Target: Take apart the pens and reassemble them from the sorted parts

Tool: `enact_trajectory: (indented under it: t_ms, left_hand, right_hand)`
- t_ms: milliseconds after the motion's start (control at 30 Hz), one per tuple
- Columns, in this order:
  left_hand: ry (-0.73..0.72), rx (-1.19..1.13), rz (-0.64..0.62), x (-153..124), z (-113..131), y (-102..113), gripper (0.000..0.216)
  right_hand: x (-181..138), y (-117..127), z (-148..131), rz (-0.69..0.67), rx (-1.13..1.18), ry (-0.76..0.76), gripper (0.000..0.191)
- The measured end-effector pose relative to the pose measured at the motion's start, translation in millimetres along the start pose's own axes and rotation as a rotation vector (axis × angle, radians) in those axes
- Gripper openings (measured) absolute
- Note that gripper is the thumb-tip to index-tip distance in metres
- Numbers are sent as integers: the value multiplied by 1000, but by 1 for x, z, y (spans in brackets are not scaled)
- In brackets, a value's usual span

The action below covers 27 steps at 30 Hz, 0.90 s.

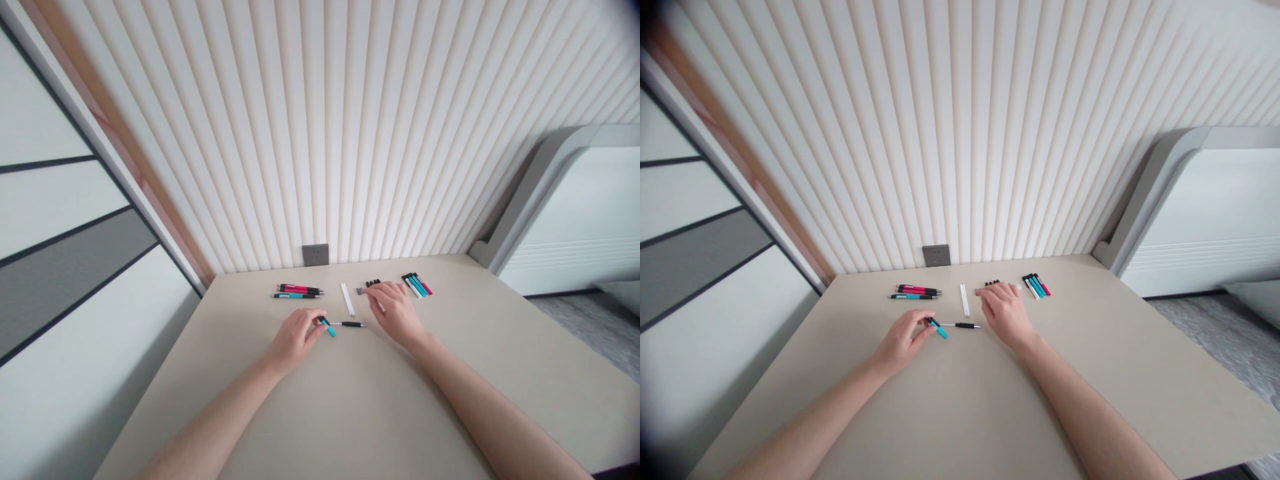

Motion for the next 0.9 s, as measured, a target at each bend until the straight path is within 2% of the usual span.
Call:
enact_trajectory:
  t_ms: [100, 200, 367, 500, 567, 633, 733, 900]
  left_hand:
    - [12, 15, -1, -2, -3, -1, 22]
    - [0, 1, 15, -3, -2, 1, 18]
    - [-56, -33, 29, 0, 6, 4, 19]
    - [-10, -4, 69, 2, 3, 10, 32]
    - [35, 23, 82, 3, -1, 12, 29]
    - [53, 58, 58, 5, -2, 10, 21]
    - [25, 105, -18, 10, 3, 3, 15]
    - [13, 150, -149, 13, 6, -8, 12]
  right_hand:
    - [-14, -10, -48, -75, 107, 122, 26]
    - [-23, -19, -74, -125, 143, 178, 24]
    - [-28, -26, -83, -173, 146, 252, 22]
    - [-21, -19, -70, -135, 150, 225, 21]
    - [-12, -8, -50, -59, 131, 146, 22]
    - [-2, 5, -17, 44, 67, 11, 26]
    - [9, 22, 52, 133, -94, -287, 32]
    - [-5, 41, 166, 125, -289, -771, 34]
Point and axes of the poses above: each hand's wrist, its own x-axis towards the middle knuckle, its own y-axis out of the back of the hand, z = x × y, the point moved 9 cm from there along x, towards the middle knuckle, and after that the axes turned 9 degrees about -y, right-handed, at the moved point
